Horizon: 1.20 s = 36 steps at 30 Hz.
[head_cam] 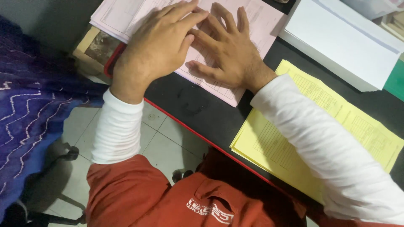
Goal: Sorting, folding, and inserting various paper documents into envelopes at a desk.
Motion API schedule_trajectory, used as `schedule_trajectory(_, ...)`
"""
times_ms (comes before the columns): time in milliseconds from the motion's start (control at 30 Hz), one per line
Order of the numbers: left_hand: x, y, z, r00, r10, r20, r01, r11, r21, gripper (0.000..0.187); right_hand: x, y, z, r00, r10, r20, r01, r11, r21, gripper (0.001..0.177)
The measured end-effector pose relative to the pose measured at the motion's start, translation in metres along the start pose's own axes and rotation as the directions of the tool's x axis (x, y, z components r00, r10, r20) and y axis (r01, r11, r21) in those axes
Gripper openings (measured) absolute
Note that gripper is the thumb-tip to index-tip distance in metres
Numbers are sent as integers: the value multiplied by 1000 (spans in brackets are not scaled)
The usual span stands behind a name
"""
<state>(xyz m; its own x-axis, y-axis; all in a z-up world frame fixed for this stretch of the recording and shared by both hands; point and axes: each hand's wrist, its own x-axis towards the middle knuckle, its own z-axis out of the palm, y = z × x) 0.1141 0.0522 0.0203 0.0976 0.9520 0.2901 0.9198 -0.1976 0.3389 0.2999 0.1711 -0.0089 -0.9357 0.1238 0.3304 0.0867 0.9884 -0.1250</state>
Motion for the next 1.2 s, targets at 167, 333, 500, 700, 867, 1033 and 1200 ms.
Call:
schedule_trajectory(167, -10, -29, 13, 989, 34, -146, 7, 962, 272, 55, 0, -3, -3, 1000, 7, 4, -6, 1000, -23, 68)
schedule_trajectory(333, -2, -41, -10, 918, -382, 106, 317, 869, 380, 90, -2, 0, 0, 997, 31, 73, -32, 999, 18, 74)
schedule_trajectory(500, 9, -33, -20, 890, -436, 135, 356, 848, 393, 90, 0, -2, -7, 977, 105, 184, -99, 994, -38, 87)
schedule_trajectory(700, 16, -23, -26, 849, -500, 172, 393, 814, 429, 100, -20, 2, -13, 952, 187, 244, -168, 981, -98, 111)
schedule_trajectory(867, 19, -29, -24, 848, -492, 200, 371, 818, 440, 99, -43, 4, -19, 971, 180, 154, -182, 983, -3, 110)
schedule_trajectory(1033, 27, -29, -26, 812, -525, 257, 398, 818, 415, 97, -58, -4, -54, 887, 306, 347, -277, 952, -132, 68)
schedule_trajectory(1200, 29, -63, -21, 824, -448, 347, 257, 841, 475, 104, -95, -19, -77, 938, 296, 183, -285, 955, -80, 37)
